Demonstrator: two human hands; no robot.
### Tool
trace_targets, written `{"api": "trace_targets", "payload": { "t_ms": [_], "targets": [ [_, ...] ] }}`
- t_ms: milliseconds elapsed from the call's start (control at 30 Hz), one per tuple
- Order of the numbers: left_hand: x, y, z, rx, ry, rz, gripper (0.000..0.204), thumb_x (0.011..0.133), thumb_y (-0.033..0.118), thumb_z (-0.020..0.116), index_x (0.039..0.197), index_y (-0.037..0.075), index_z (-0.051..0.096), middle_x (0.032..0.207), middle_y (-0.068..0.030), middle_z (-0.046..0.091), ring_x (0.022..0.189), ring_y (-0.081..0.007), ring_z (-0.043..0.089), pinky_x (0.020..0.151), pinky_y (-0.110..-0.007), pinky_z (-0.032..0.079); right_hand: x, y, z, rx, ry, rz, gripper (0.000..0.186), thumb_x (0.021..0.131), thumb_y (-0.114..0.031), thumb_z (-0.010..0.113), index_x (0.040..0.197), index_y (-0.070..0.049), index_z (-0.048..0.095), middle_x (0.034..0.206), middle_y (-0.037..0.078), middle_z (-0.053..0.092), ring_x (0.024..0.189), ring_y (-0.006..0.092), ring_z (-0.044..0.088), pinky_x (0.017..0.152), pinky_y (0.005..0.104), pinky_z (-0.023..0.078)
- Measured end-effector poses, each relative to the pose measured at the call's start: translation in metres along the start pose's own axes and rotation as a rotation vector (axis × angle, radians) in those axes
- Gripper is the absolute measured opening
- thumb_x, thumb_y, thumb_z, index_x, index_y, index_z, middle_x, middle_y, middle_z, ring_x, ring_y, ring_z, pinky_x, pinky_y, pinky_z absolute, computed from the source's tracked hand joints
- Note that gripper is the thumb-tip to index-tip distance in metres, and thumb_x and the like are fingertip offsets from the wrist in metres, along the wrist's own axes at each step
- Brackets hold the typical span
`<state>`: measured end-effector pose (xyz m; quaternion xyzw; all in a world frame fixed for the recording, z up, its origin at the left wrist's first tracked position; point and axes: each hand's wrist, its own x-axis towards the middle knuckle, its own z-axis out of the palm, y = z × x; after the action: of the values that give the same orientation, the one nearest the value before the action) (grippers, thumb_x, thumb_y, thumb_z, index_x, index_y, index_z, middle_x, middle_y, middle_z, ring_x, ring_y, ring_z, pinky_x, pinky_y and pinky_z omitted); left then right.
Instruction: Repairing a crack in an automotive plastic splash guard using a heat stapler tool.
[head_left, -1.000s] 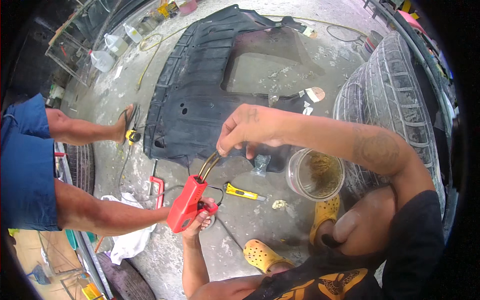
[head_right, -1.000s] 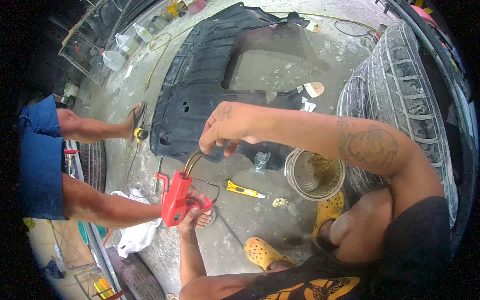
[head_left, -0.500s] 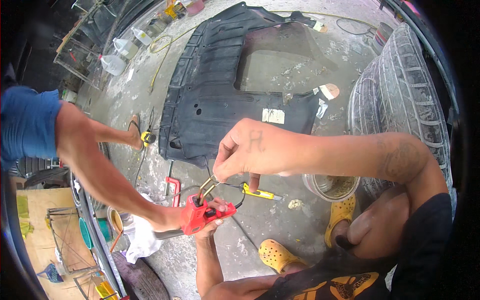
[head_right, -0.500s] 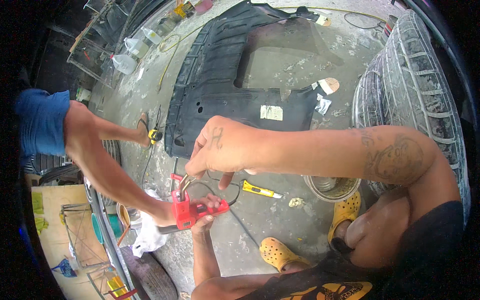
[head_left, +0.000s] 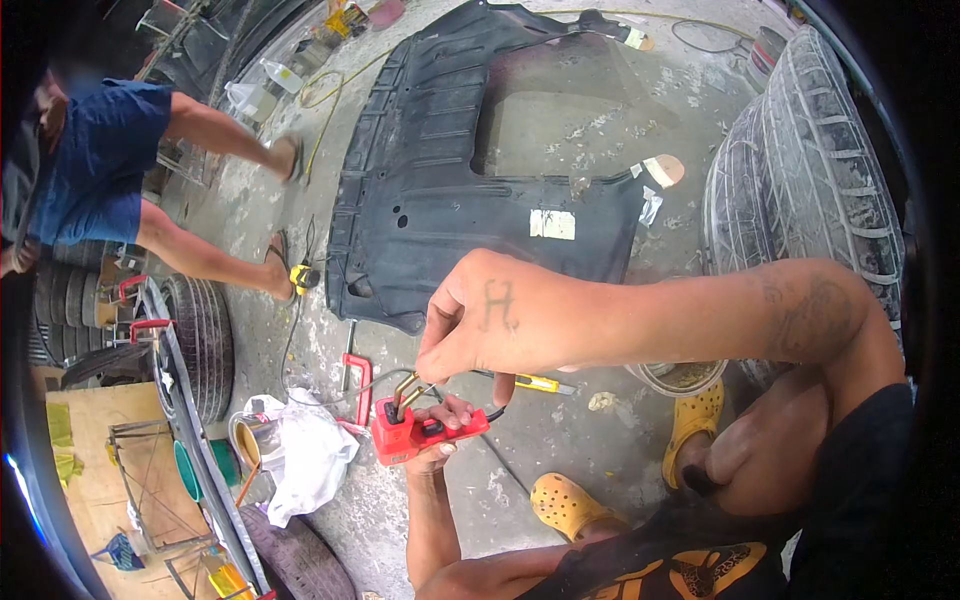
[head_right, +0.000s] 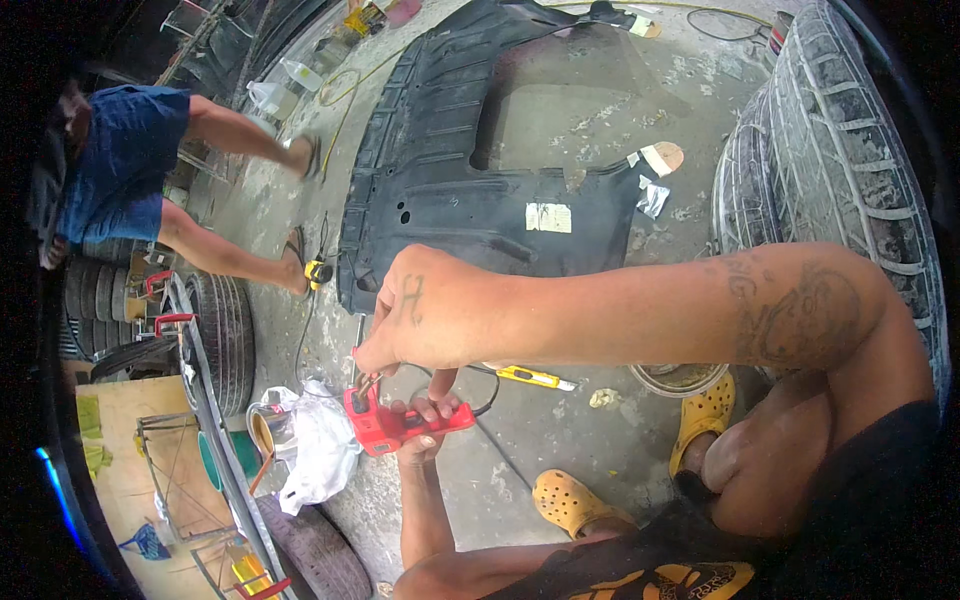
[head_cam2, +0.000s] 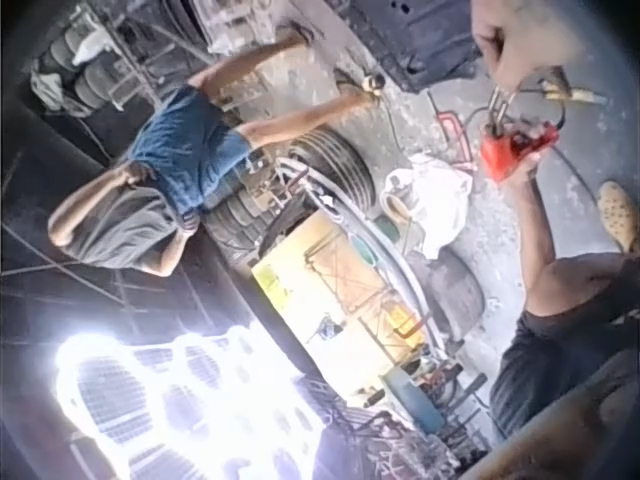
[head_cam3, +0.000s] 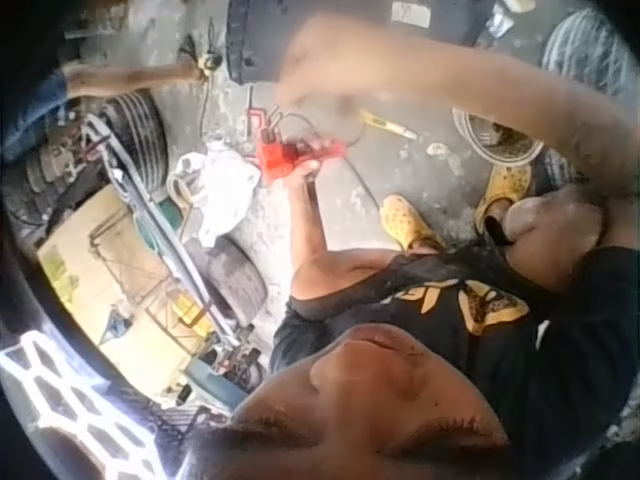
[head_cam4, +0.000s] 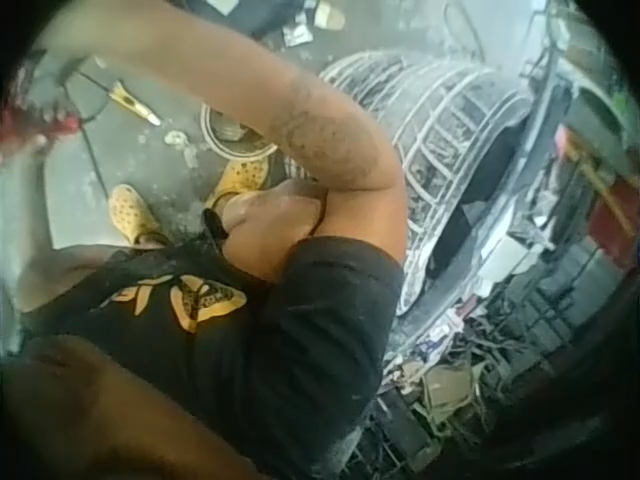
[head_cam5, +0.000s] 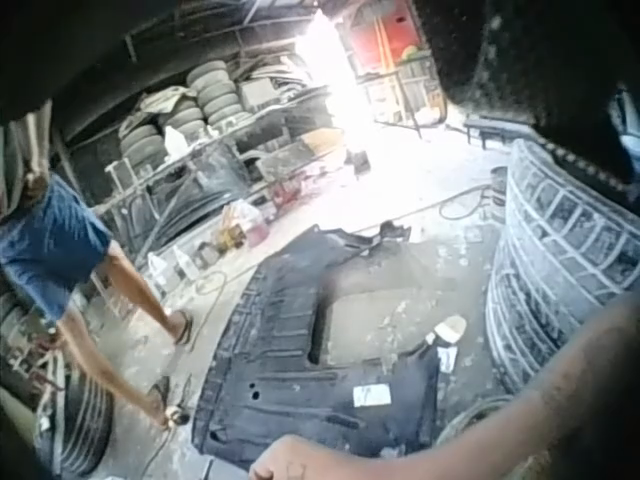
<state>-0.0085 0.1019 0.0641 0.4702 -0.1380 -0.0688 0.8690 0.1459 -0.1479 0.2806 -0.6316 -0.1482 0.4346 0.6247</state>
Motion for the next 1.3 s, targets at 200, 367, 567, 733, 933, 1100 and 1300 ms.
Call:
{"api": "trace_targets", "payload": {
  "t_ms": [200, 367, 567, 733, 933, 1100, 1300],
  "targets": [
    [-0.004, -0.007, -0.001, -0.086, 0.021, 0.023, 0.058, 0.075, 0.007, 0.079, 0.128, 0.023, 0.061, 0.101, -0.0027, 0.069, 0.098, -0.0277, 0.055, 0.092, -0.052, 0.042, -0.001, 0.002, 0.002, -0.029, -0.015, -0.017, 0.027, 0.081, -0.017, 0.07, 0.089, 0.009, 0.067, 0.078, 0.012, 0.068, 0.054, 0.016, 0.064, 0.048, 0.0263, 0.051],
    [-0.006, -0.01, -0.008, -0.052, -0.099, -0.002, 0.073, 0.078, 0.002, 0.073, 0.139, 0.035, 0.05, 0.107, 0.0023, 0.067, 0.102, -0.0243, 0.055, 0.093, -0.052, 0.04, -0.004, 0.002, 0.002, -0.011, -0.029, 0.006, 0.028, 0.08, -0.018, 0.071, 0.09, 0.009, 0.067, 0.079, 0.013, 0.068, 0.055, 0.0158, 0.065, 0.048, 0.0258, 0.052],
    [-0.003, 0.004, -0.002, 0.029, 0.141, -0.1, 0.029, 0.067, 0.015, 0.081, 0.088, 0.002, 0.066, 0.089, -0.0087, 0.064, 0.096, -0.0269, 0.057, 0.091, -0.046, 0.045, -0.002, 0.0, -0.001, 0.021, -0.06, 0.034, 0.03, 0.08, -0.021, 0.07, 0.091, 0.008, 0.067, 0.087, 0.011, 0.068, 0.061, 0.0165, 0.065, 0.051, 0.0275, 0.052],
    [0.003, 0.012, -0.005, 0.155, 0.141, -0.065, 0.03, 0.066, 0.015, 0.081, 0.089, 0.003, 0.066, 0.089, -0.0097, 0.065, 0.094, -0.027, 0.06, 0.086, -0.044, 0.048, -0.002, -0.005, -0.004, -0.001, -0.053, 0.091, 0.031, 0.081, -0.021, 0.07, 0.093, 0.007, 0.066, 0.088, 0.01, 0.066, 0.064, 0.0173, 0.064, 0.055, 0.029, 0.054],
    [-0.004, 0.024, -0.017, 0.327, 0.102, -0.081, 0.031, 0.07, 0.015, 0.081, 0.094, 0.002, 0.068, 0.094, -0.0103, 0.067, 0.098, -0.0274, 0.061, 0.088, -0.044, 0.049, 0.002, 0.003, -0.002, -0.01, -0.027, 0.038, 0.027, 0.084, -0.018, 0.069, 0.091, 0.008, 0.066, 0.085, 0.01, 0.065, 0.065, 0.0158, 0.063, 0.054, 0.0288, 0.054],
    [-0.005, 0.032, -0.015, 0.491, 0.096, -0.052, 0.034, 0.072, 0.014, 0.08, 0.1, 0.001, 0.068, 0.098, -0.0107, 0.067, 0.103, -0.0286, 0.061, 0.093, -0.045, 0.048, 0.005, 0.007, -0.004, -0.066, -0.011, -0.001, 0.026, 0.085, -0.017, 0.068, 0.09, 0.008, 0.066, 0.086, 0.011, 0.066, 0.066, 0.0152, 0.064, 0.054, 0.0282, 0.055],
    [-0.005, 0.04, 0.001, 0.434, 0.174, -0.071, 0.035, 0.074, 0.005, 0.081, 0.105, -0.002, 0.066, 0.095, -0.0123, 0.07, 0.099, -0.0295, 0.062, 0.099, -0.05, 0.043, 0.003, 0.006, -0.005, -0.088, 0.002, -0.059, 0.028, 0.085, -0.016, 0.068, 0.093, 0.01, 0.066, 0.09, 0.013, 0.069, 0.068, 0.0165, 0.066, 0.054, 0.0286, 0.057]
  ]
}}
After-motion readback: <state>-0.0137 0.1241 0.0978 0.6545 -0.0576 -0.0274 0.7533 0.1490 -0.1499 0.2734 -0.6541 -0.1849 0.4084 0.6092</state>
